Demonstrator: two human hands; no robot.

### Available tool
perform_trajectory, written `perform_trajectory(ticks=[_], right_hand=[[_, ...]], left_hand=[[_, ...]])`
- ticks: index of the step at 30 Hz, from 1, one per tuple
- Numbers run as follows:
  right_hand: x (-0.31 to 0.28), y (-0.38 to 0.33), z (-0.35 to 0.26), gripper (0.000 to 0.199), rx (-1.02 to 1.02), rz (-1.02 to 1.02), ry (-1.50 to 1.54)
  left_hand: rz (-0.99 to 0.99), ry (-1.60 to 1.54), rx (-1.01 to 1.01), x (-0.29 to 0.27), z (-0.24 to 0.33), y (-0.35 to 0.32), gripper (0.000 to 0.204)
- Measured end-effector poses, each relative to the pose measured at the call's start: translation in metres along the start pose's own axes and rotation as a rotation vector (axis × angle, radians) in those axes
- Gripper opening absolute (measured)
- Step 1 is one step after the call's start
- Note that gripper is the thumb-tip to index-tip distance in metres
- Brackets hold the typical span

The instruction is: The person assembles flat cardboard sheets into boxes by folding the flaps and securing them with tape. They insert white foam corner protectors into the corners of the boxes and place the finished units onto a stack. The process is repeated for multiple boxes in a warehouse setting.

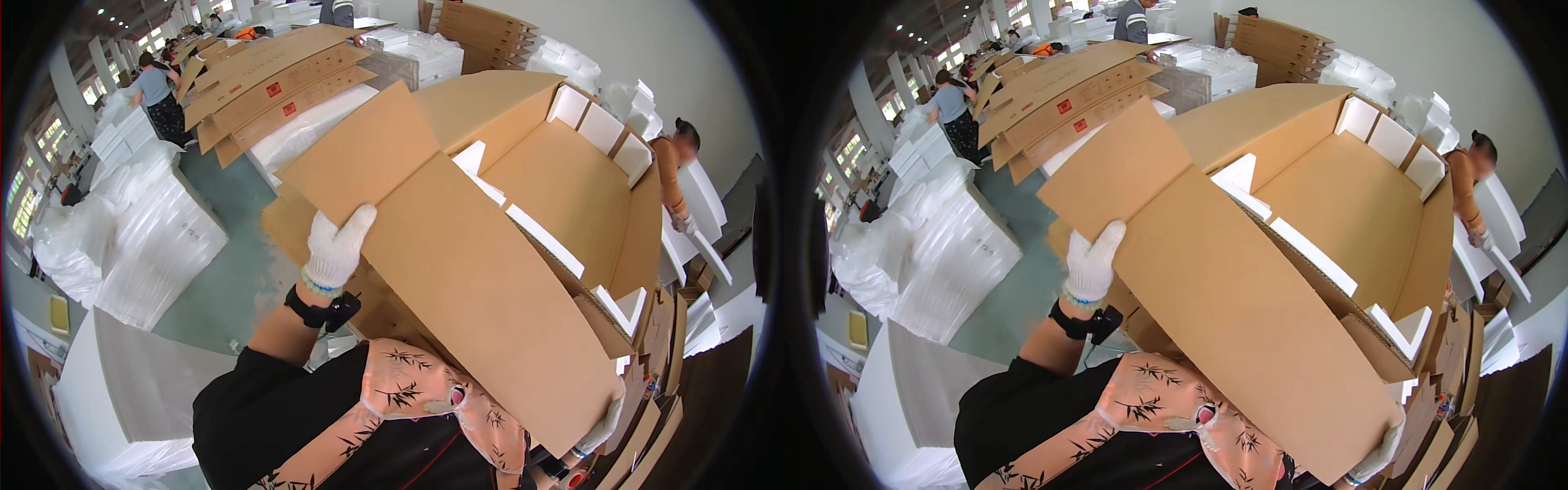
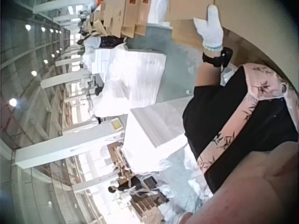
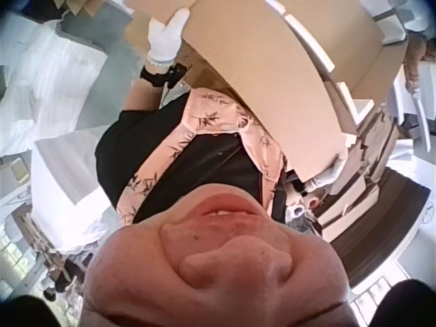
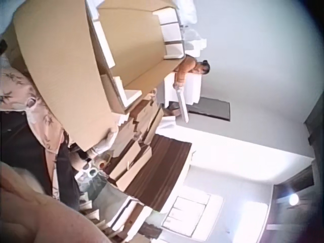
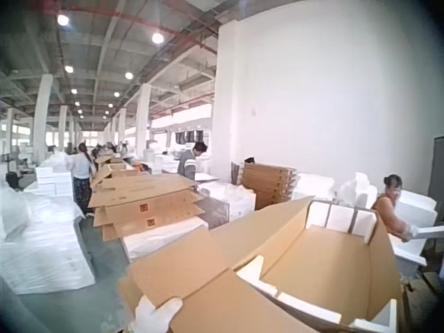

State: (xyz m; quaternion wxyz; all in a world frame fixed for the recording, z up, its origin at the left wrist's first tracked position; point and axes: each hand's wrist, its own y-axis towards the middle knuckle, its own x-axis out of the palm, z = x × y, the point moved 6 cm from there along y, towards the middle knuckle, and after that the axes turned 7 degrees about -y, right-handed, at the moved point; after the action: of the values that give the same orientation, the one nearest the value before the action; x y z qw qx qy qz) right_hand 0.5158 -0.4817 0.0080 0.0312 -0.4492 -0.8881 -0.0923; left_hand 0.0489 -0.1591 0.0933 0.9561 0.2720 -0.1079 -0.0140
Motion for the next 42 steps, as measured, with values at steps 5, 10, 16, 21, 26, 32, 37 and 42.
perform_trajectory(ticks=[5,10,16,21,26,32,37,42], right_hand=[[-0.019,-0.017,0.022,0.053,-0.052,0.156,0.093],[0.013,-0.031,-0.015,0.059,-0.177,0.367,0.295],[0.016,-0.041,-0.027,0.074,-0.384,-0.522,0.22],[-0.009,-0.018,0.028,0.057,-0.115,-0.106,0.477],[-0.013,-0.023,0.027,0.062,-0.266,-0.145,0.335],[0.033,-0.032,-0.041,0.065,-0.324,0.039,0.309],[0.032,-0.027,-0.071,0.063,-0.386,0.206,0.116],[0.051,-0.024,-0.128,0.057,-0.492,0.377,-0.212]], left_hand=[[0.106,-0.091,0.024,-0.032,0.007,-0.023,0.027],[0.262,-0.155,0.046,-0.044,-0.005,-0.032,0.027],[0.387,-0.216,-0.012,-0.042,-0.008,-0.034,0.027],[0.383,-0.082,0.027,-0.04,-0.002,-0.043,0.027],[0.323,-0.249,0.003,-0.038,-0.009,-0.041,0.033],[0.185,-0.228,0.095,-0.01,0.016,-0.029,0.035],[0.158,0.022,0.247,-0.012,0.038,-0.02,0.033],[0.048,1.051,0.909,-0.003,0.081,0.006,0.031]])
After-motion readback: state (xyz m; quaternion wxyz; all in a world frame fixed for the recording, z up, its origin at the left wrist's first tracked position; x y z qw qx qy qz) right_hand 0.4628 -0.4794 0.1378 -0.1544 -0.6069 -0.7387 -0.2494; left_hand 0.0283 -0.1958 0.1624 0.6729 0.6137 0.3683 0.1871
